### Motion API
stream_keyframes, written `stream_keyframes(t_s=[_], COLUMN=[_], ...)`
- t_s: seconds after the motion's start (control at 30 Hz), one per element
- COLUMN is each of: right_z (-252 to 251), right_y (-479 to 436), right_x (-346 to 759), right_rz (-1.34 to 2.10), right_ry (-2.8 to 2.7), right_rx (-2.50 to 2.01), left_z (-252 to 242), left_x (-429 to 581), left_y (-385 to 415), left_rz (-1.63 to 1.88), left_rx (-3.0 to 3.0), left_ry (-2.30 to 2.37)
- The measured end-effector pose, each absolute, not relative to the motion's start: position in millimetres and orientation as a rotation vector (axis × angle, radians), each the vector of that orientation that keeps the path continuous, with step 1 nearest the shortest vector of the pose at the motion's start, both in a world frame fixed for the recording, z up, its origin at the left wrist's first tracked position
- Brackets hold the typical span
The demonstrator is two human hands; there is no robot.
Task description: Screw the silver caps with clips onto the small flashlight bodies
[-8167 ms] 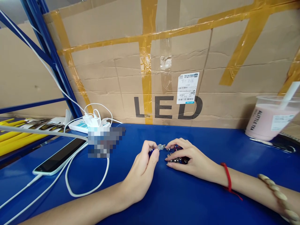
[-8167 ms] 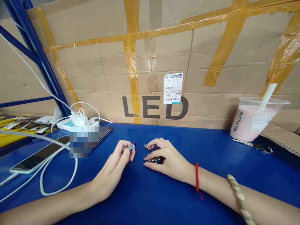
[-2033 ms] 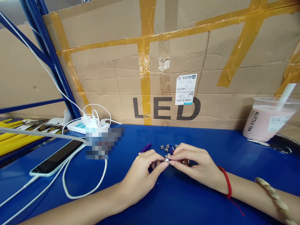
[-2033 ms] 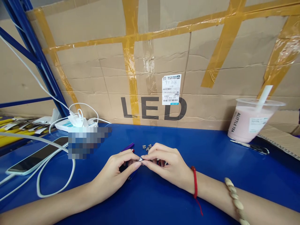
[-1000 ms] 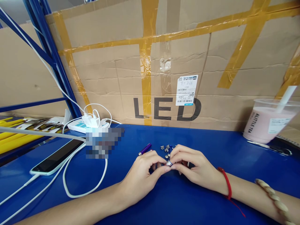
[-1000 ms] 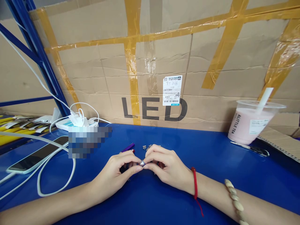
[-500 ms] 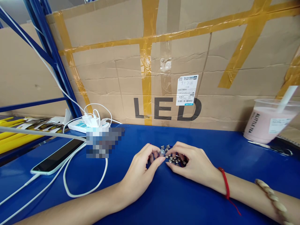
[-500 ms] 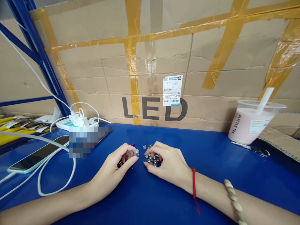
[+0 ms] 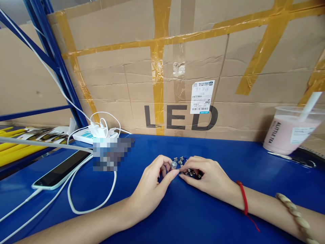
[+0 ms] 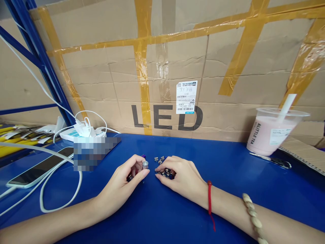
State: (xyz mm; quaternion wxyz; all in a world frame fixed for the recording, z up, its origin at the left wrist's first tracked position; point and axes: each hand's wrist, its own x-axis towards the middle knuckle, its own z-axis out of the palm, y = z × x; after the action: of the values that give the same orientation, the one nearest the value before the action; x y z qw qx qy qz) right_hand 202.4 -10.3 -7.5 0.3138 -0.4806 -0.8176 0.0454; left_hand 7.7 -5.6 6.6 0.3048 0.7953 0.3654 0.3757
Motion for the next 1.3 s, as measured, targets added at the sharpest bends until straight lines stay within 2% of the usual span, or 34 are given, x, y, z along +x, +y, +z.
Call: stream_keyframes(t_s=[0.53,1.03,1.3], right_z=[-6.6,-4.7,-7.3], right_y=[-9.2,-11.1,-9.1], right_x=[201.2,201.6,202.5], right_rz=[0.259,0.126,0.205], right_ry=[-2.173,-2.137,-2.175], right_rx=[-1.182,-1.244,-1.162], left_z=[7.2,6.1,4.4], left_x=[7.6,8.5,7.7], left_y=[-5.9,-5.5,-4.7], left_rz=[0.980,0.957,0.966], left_rx=[2.131,2.154,2.160], left_ry=[0.957,0.974,0.947])
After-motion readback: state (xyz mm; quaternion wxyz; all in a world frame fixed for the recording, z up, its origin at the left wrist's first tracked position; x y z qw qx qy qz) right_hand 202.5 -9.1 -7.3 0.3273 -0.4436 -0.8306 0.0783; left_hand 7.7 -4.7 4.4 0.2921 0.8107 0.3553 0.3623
